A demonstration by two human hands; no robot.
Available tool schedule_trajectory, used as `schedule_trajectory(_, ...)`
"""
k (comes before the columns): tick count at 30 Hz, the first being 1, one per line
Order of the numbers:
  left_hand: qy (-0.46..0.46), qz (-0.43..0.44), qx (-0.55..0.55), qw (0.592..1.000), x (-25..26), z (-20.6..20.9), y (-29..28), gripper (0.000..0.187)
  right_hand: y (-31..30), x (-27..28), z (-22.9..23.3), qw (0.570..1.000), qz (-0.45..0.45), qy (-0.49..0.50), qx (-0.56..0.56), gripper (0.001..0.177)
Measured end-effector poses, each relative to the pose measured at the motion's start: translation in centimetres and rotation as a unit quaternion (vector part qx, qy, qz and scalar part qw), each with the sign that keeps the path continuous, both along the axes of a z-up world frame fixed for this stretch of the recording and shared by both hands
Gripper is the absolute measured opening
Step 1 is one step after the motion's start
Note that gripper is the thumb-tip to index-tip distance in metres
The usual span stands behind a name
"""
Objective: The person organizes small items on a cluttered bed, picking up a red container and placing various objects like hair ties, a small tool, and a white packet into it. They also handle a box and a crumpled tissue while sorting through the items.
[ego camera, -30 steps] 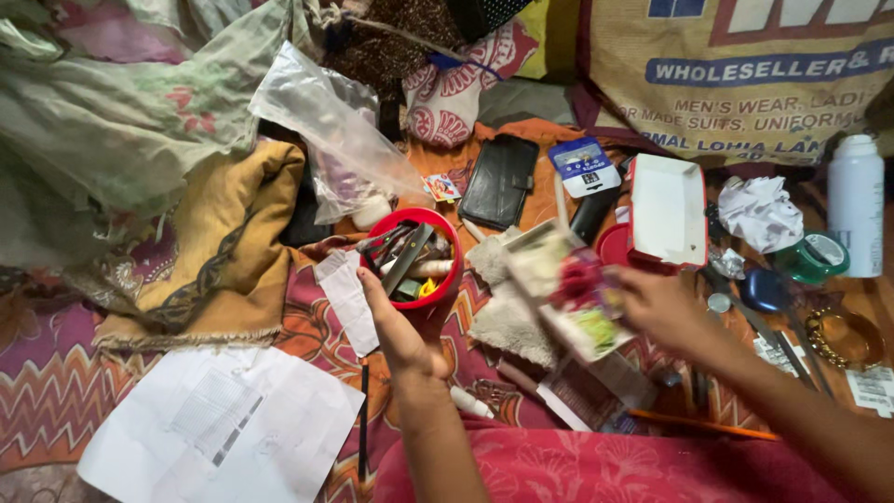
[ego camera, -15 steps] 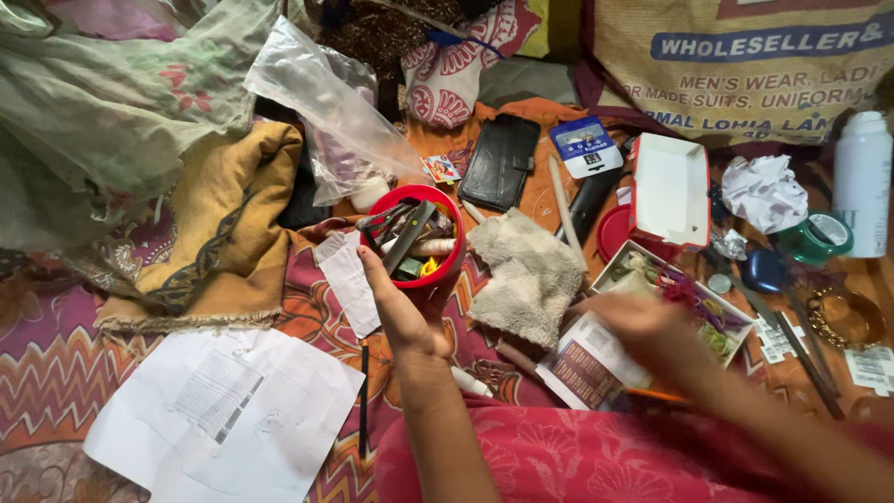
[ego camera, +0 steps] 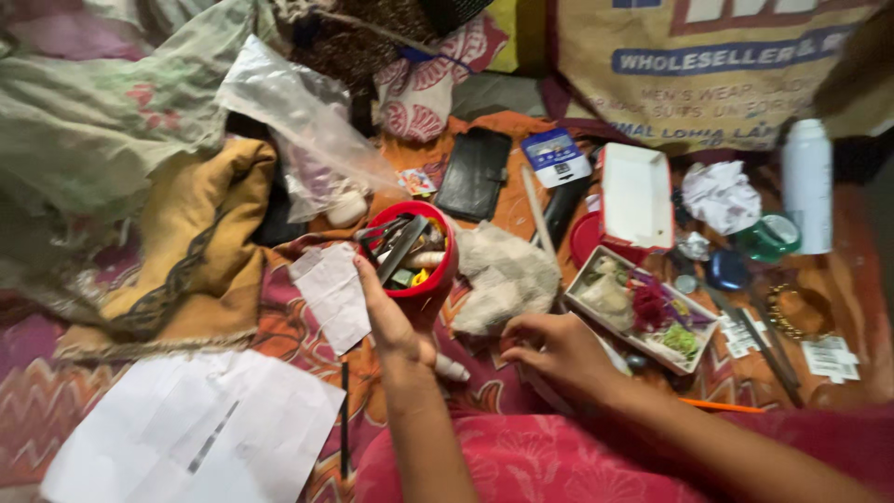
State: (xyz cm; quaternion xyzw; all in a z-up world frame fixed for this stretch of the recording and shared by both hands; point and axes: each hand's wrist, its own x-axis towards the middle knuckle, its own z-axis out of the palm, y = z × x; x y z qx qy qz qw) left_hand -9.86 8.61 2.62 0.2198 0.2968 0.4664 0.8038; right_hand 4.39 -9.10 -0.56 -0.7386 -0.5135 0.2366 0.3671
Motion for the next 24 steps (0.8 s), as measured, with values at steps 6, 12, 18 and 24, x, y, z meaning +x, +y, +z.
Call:
schedule_trajectory(6, 0.052, -0.104, 0.008, 0.993, 2.0, -0.1, -1.3, 0.065, -5.8, 6.6, 2.5, 0.969, -0.108, 0.157, 0.154, 0.017)
schedule_trajectory(12, 0.041, -0.187, 0.033, 0.981, 5.5, -0.6, -3.9, 0.066, -11.4, 7.9, 6.8, 0.925, -0.046, -0.214, 0.310, 0.023)
schedule_trajectory(18, 0.054, -0.281, 0.021, 0.958, 7.2, -0.6, -6.1, 0.068, -12.1, 8.4, 7.4, 0.925, -0.071, -0.199, 0.315, 0.022)
schedule_trajectory(24, 0.115, -0.327, -0.005, 0.938, 6.8, -1.2, -5.6, 0.074, -12.7, 8.4, 8.2, 0.912, -0.037, -0.240, 0.331, 0.019)
